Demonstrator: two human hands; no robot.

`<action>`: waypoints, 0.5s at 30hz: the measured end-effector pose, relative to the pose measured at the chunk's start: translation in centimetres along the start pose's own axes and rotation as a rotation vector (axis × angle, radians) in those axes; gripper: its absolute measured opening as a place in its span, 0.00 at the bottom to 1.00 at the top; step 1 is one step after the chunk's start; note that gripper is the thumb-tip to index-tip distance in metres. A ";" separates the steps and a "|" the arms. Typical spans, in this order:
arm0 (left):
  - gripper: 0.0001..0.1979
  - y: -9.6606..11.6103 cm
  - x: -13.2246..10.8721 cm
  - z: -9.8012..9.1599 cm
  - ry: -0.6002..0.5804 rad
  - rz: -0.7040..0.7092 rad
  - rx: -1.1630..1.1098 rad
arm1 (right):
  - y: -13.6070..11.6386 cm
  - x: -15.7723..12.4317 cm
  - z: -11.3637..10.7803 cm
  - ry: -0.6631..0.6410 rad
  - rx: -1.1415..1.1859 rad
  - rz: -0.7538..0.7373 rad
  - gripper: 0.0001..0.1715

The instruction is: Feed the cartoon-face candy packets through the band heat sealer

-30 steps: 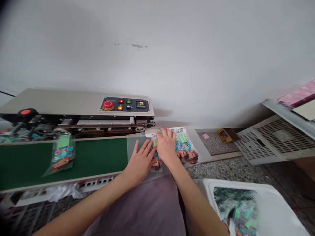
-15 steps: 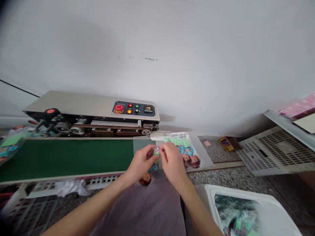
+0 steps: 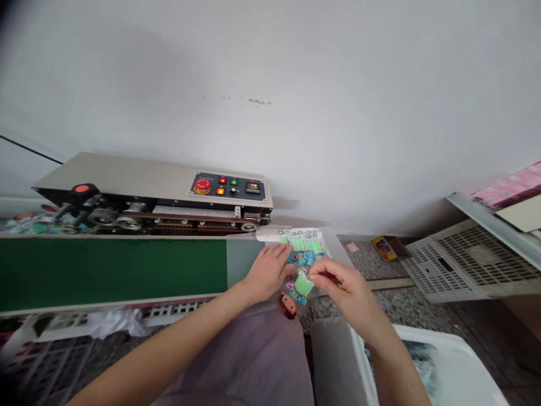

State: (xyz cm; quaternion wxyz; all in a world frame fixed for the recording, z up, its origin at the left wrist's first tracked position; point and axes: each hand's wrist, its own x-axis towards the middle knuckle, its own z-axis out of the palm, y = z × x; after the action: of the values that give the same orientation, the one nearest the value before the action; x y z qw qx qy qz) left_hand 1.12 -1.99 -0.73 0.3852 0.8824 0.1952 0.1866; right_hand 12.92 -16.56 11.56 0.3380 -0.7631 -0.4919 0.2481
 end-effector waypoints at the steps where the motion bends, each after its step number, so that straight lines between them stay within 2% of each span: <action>1: 0.23 -0.1 0.3 0.6 -0.034 0.046 0.113 | 0.3 -0.1 -0.2 0.003 -0.001 0.013 0.12; 3: 0.28 -0.6 0.4 1.2 -0.089 0.127 0.365 | 1.0 -0.3 -0.2 0.008 0.007 0.040 0.13; 5: 0.28 -1.5 -0.2 1.0 -0.095 0.161 0.522 | 1.4 -0.2 0.0 0.008 0.028 0.050 0.13; 11: 0.27 -4.3 -3.1 -2.1 -0.033 0.118 0.636 | 0.7 1.0 0.8 -0.007 0.132 0.036 0.13; 15: 0.26 -5.6 -4.6 -4.6 -0.046 0.061 0.669 | 0.0 2.0 1.8 -0.050 0.233 0.068 0.12</action>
State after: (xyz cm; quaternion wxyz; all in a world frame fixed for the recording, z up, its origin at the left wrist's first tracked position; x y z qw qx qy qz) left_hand -6.17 2.06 -2.86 0.0727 0.9694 0.2104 0.1038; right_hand 12.44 -14.28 10.27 0.4034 -0.7286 -0.4418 0.3335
